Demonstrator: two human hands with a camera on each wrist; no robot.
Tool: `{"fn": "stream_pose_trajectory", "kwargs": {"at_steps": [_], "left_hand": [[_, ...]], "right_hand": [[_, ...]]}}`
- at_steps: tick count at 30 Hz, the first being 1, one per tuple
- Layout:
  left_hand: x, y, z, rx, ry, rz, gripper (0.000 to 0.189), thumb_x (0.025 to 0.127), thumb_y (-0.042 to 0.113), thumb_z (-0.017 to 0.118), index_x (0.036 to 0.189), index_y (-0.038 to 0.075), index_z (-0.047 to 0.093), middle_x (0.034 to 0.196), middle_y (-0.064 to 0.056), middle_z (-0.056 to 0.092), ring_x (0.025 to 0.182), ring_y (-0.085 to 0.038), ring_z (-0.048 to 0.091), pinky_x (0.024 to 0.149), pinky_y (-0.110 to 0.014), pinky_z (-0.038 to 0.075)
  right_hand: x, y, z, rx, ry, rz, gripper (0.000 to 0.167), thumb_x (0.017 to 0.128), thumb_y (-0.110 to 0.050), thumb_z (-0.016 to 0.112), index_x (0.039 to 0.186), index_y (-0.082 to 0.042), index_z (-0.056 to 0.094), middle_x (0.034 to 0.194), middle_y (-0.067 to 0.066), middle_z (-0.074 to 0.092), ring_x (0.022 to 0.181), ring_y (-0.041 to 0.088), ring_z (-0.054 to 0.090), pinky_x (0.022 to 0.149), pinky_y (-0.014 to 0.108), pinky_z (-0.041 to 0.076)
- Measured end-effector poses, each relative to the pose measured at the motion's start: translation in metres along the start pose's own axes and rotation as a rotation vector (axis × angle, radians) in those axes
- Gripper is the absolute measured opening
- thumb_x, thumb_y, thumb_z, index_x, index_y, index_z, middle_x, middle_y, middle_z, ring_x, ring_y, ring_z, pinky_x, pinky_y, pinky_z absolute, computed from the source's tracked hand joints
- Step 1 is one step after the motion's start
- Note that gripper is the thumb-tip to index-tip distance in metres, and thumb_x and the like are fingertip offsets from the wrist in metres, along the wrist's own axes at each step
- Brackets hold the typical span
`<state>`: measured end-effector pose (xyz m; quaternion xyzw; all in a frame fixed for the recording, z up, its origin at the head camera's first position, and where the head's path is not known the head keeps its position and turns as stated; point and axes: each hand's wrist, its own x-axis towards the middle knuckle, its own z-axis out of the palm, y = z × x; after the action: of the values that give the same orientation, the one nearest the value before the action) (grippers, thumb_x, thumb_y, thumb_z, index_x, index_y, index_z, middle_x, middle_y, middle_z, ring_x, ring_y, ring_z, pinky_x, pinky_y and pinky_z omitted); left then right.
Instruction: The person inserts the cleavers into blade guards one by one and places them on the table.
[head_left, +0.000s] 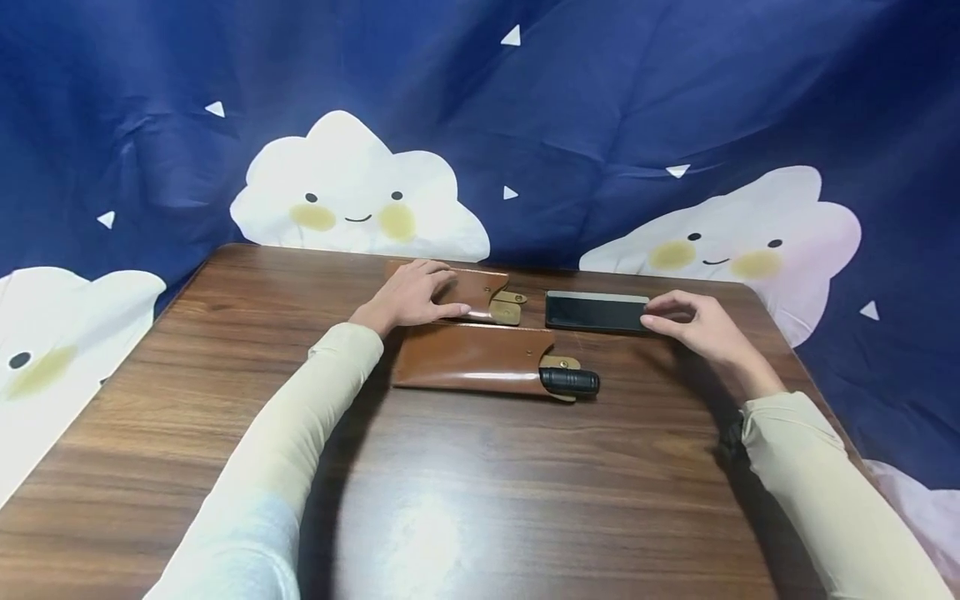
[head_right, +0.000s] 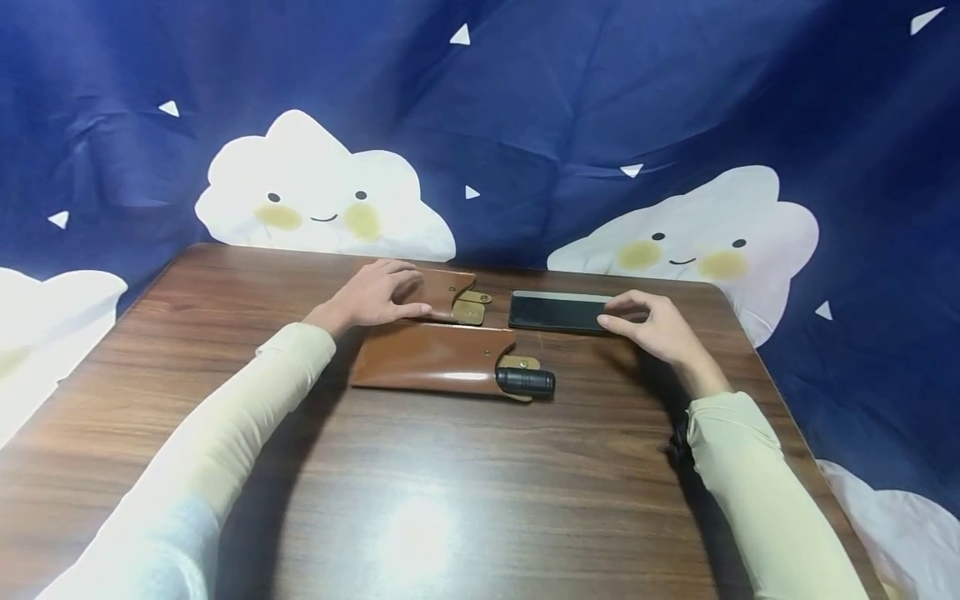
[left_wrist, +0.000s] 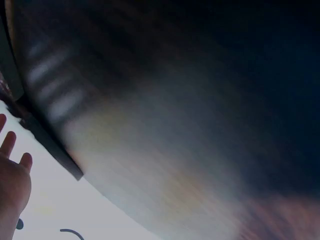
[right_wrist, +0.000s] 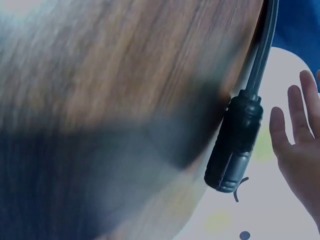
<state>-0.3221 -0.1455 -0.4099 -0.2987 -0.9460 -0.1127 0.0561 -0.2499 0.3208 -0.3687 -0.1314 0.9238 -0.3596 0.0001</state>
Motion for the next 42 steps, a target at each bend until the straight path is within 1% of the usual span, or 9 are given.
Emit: {"fn": "stream_pose_trajectory", "kwargs": {"at_steps": [3, 9, 11, 16, 19, 22, 28, 37, 42], "left_hand": [[0.003, -0.003, 0.002, 0.004, -0.025, -0.022, 0.085, 0.087, 0.070, 0.060, 0.145, 0.008, 0.056, 0.149, -0.012, 0.051, 0.142, -0.032, 0.039, 0.116, -0.047, 0.028], [0.012, -0.003, 0.004, 0.007, -0.101, -0.045, 0.093, 0.084, 0.074, 0.059, 0.152, 0.012, 0.048, 0.157, -0.013, 0.041, 0.147, -0.033, 0.032, 0.118, -0.049, 0.023], [0.015, -0.001, 0.004, 0.003, -0.131, -0.051, 0.096, 0.083, 0.077, 0.058, 0.155, 0.015, 0.044, 0.160, -0.012, 0.037, 0.149, -0.033, 0.028, 0.119, -0.051, 0.020], [0.023, -0.003, 0.004, 0.023, -0.189, -0.056, 0.102, 0.080, 0.081, 0.058, 0.158, 0.017, 0.040, 0.163, -0.011, 0.032, 0.151, -0.032, 0.023, 0.119, -0.056, 0.016], [0.025, -0.005, 0.005, 0.035, -0.215, -0.057, 0.103, 0.080, 0.082, 0.058, 0.158, 0.017, 0.038, 0.163, -0.012, 0.030, 0.151, -0.032, 0.023, 0.119, -0.057, 0.015], [0.027, -0.006, 0.004, 0.039, -0.240, -0.055, 0.104, 0.080, 0.080, 0.060, 0.159, 0.016, 0.037, 0.164, -0.013, 0.029, 0.151, -0.033, 0.022, 0.119, -0.056, 0.016], [0.032, -0.007, 0.001, 0.067, -0.291, -0.043, 0.107, 0.078, 0.080, 0.062, 0.160, 0.017, 0.035, 0.165, -0.011, 0.028, 0.151, -0.033, 0.023, 0.118, -0.051, 0.024], [0.035, -0.006, -0.005, 0.004, -0.358, -0.038, 0.108, 0.078, 0.071, 0.070, 0.160, 0.012, 0.033, 0.166, -0.013, 0.025, 0.152, -0.033, 0.021, 0.118, -0.055, 0.023], [0.036, -0.004, -0.008, -0.001, -0.347, -0.026, 0.107, 0.077, 0.069, 0.072, 0.159, 0.010, 0.036, 0.163, -0.014, 0.030, 0.149, -0.035, 0.028, 0.115, -0.054, 0.030]], "right_hand": [[0.003, 0.005, 0.000, 0.013, -0.003, -0.014, 0.043, 0.095, -0.029, 0.073, 0.126, 0.001, 0.066, 0.125, 0.021, 0.067, 0.102, 0.006, 0.063, 0.082, 0.014, 0.045], [0.003, 0.016, -0.005, -0.006, -0.020, 0.000, 0.049, 0.095, -0.028, 0.074, 0.131, 0.002, 0.064, 0.131, 0.024, 0.064, 0.119, 0.036, 0.061, 0.084, 0.012, 0.043], [0.001, 0.017, -0.006, -0.011, -0.025, 0.023, 0.051, 0.094, -0.031, 0.075, 0.132, 0.002, 0.063, 0.131, 0.023, 0.064, 0.121, 0.040, 0.059, 0.087, 0.016, 0.044], [0.003, 0.022, -0.010, -0.048, -0.032, 0.067, 0.057, 0.092, -0.038, 0.076, 0.133, 0.000, 0.064, 0.128, 0.022, 0.066, 0.124, 0.041, 0.057, 0.101, 0.045, 0.042], [0.006, 0.029, -0.013, -0.109, -0.036, 0.074, 0.060, 0.090, -0.042, 0.077, 0.132, -0.002, 0.065, 0.130, 0.022, 0.065, 0.125, 0.043, 0.056, 0.102, 0.057, 0.040], [0.009, 0.037, -0.015, -0.170, -0.053, 0.067, 0.060, 0.089, -0.044, 0.077, 0.130, -0.002, 0.067, 0.130, 0.025, 0.064, 0.124, 0.045, 0.056, 0.101, 0.059, 0.040], [0.011, 0.053, -0.014, -0.226, -0.083, 0.063, 0.051, 0.090, -0.040, 0.077, 0.121, -0.001, 0.071, 0.121, 0.026, 0.067, 0.114, 0.043, 0.060, 0.094, 0.055, 0.044], [0.014, 0.057, -0.014, -0.205, -0.083, 0.063, 0.050, 0.090, -0.039, 0.078, 0.120, 0.000, 0.072, 0.120, 0.026, 0.067, 0.117, 0.045, 0.059, 0.097, 0.057, 0.043], [0.014, 0.057, -0.013, -0.197, -0.067, 0.066, 0.049, 0.089, -0.037, 0.078, 0.119, 0.001, 0.072, 0.120, 0.027, 0.067, 0.117, 0.045, 0.059, 0.098, 0.056, 0.043]]}}
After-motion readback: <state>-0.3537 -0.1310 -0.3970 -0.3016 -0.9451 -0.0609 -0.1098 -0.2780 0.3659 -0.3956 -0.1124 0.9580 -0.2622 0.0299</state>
